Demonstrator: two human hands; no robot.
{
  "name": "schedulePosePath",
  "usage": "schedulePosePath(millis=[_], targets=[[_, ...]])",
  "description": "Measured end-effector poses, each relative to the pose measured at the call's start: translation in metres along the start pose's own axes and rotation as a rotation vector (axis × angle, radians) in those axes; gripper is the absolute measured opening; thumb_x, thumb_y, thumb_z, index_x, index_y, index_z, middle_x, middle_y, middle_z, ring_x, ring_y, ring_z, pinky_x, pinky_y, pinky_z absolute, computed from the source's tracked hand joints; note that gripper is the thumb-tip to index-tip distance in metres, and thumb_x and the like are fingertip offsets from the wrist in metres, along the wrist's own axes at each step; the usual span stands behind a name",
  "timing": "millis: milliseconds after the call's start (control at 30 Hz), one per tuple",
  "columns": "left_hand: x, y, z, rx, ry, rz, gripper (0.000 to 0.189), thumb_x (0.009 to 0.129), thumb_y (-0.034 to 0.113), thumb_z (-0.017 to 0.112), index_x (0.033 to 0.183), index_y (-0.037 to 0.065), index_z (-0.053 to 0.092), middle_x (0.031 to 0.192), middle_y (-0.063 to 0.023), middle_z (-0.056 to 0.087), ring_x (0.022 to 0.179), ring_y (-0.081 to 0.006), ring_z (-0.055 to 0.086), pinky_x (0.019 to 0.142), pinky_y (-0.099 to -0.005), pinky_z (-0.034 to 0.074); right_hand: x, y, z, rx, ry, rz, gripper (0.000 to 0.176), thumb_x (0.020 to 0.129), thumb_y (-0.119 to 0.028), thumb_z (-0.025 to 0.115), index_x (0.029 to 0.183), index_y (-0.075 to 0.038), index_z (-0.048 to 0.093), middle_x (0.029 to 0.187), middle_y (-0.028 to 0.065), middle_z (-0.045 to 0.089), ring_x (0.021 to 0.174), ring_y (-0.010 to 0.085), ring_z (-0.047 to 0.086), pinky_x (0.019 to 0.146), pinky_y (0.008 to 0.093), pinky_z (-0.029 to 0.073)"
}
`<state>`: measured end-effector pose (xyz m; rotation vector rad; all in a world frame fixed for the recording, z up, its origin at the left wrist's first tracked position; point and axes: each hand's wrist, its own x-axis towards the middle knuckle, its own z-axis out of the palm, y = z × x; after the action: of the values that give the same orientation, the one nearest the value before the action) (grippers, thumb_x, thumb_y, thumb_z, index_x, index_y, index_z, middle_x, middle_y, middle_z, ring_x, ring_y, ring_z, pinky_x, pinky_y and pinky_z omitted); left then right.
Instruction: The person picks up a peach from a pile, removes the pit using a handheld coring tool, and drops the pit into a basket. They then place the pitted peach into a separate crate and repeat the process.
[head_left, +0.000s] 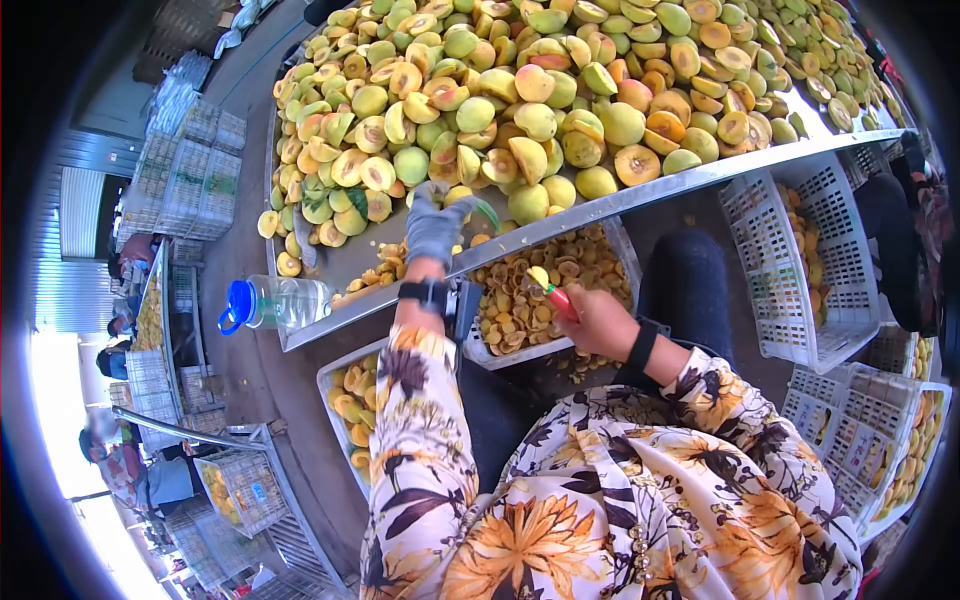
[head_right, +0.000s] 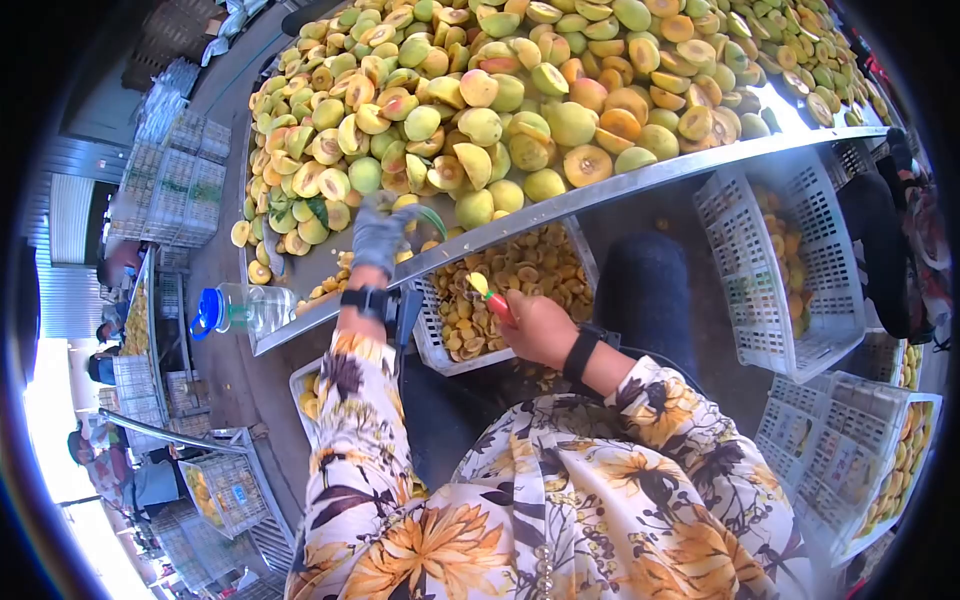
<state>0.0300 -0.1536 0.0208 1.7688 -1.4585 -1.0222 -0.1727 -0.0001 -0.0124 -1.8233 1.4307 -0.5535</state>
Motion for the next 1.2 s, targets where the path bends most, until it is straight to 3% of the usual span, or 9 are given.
schedulePosePath(millis=[100, 233, 267, 500, 533, 900, 933, 1067, 1200], targets=[[-0.051, 0.008, -0.012, -0.962, -0.240, -0.060, 0.045, 0.076, 0.033, 0.061, 0.112, 0.009, 0.049, 0.087, -0.0099, 0.059, 0.065, -0.0223, 0.061, 0.036, -0.0196, 0.038, 0.002, -0.019, -0.014, 0.179, 0.027, -0.013, 0.019, 0.073, -0.014, 0.060, 0.080, 0.000, 0.048, 0.066, 0.0218, 0.055, 0.063, 0.0389, 0.055, 0.057, 0.0441, 0.043], [-0.084, -0.008, -0.020, -1.272, -0.421, -0.238, 0.050, 0.082, 0.048, 0.049, 0.111, 0.008, 0.050, 0.092, -0.0144, 0.061, 0.066, -0.0250, 0.062, 0.038, -0.0234, 0.047, 0.010, -0.043, -0.020, 0.295, 0.123, -0.101, 0.021, 0.072, -0.013, 0.064, 0.079, 0.000, 0.049, 0.066, 0.0215, 0.054, 0.063, 0.0394, 0.054, 0.055, 0.0417, 0.042], [-0.094, -0.004, -0.012, -1.240, -0.199, -0.284, 0.053, 0.082, 0.054, 0.045, 0.106, 0.007, 0.052, 0.088, -0.0134, 0.062, 0.061, -0.0233, 0.062, 0.038, -0.0245, 0.049, 0.010, -0.047, -0.022, 0.330, 0.117, -0.100, 0.022, 0.072, -0.014, 0.065, 0.080, 0.000, 0.049, 0.065, 0.0211, 0.054, 0.063, 0.0393, 0.054, 0.055, 0.0408, 0.042], [-0.124, 0.003, 0.000, -1.144, -0.251, -0.228, 0.049, 0.080, 0.053, 0.052, 0.096, 0.006, 0.052, 0.081, -0.0104, 0.062, 0.057, -0.0207, 0.061, 0.034, -0.0221, 0.042, 0.001, -0.052, -0.019, 0.567, 0.025, -0.016, 0.021, 0.072, -0.014, 0.067, 0.078, -0.001, 0.051, 0.060, 0.0111, 0.051, 0.054, 0.0212, 0.048, 0.054, 0.0338, 0.041], [-0.126, 0.000, -0.003, -1.091, -0.328, -0.162, 0.045, 0.079, 0.045, 0.058, 0.099, 0.005, 0.054, 0.088, -0.0083, 0.061, 0.068, -0.0180, 0.061, 0.050, -0.0240, 0.049, -0.001, -0.053, -0.021, 0.604, -0.020, 0.000, 0.020, 0.072, -0.014, 0.066, 0.078, -0.002, 0.051, 0.059, 0.0095, 0.050, 0.054, 0.0177, 0.046, 0.054, 0.0325, 0.041], [-0.122, -0.027, 0.026, -0.380, -0.098, 0.225, 0.038, 0.075, 0.015, 0.067, 0.109, 0.003, 0.053, 0.092, -0.0062, 0.059, 0.076, -0.0124, 0.058, 0.054, -0.0211, 0.049, -0.011, -0.036, -0.002, -0.159, 0.205, -0.083, 0.018, 0.074, -0.011, 0.060, 0.077, -0.001, 0.045, 0.058, 0.0193, 0.054, 0.055, 0.0369, 0.055, 0.049, 0.0433, 0.043], [-0.120, -0.031, 0.025, -0.228, -0.069, 0.168, 0.034, 0.076, 0.019, 0.068, 0.104, 0.004, 0.057, 0.105, -0.0073, 0.050, 0.094, -0.0164, 0.051, 0.080, -0.0264, 0.046, -0.010, -0.032, 0.002, -0.222, 0.248, -0.070, 0.020, 0.074, -0.012, 0.061, 0.077, 0.000, 0.045, 0.056, 0.0199, 0.052, 0.053, 0.0364, 0.055, 0.048, 0.0428, 0.043], [-0.123, -0.013, 0.027, -0.906, -0.073, -0.294, 0.057, 0.083, 0.058, 0.041, 0.098, 0.005, 0.057, 0.077, -0.0098, 0.063, 0.056, -0.0220, 0.062, 0.034, -0.0219, 0.044, 0.000, -0.018, -0.009, 0.186, 0.311, 0.066, 0.015, 0.075, -0.008, 0.058, 0.079, 0.000, 0.046, 0.058, 0.0224, 0.052, 0.055, 0.0383, 0.055, 0.049, 0.0406, 0.043], [-0.131, -0.013, 0.017, -1.115, -0.191, -0.300, 0.069, 0.078, 0.067, 0.039, 0.090, 0.002, 0.059, 0.079, -0.0131, 0.063, 0.060, -0.0227, 0.062, 0.038, -0.0240, 0.046, -0.005, -0.032, -0.014, 0.173, 0.216, -0.085, 0.016, 0.074, -0.008, 0.058, 0.083, 0.000, 0.047, 0.060, 0.0231, 0.053, 0.058, 0.0402, 0.055, 0.052, 0.0413, 0.043]])
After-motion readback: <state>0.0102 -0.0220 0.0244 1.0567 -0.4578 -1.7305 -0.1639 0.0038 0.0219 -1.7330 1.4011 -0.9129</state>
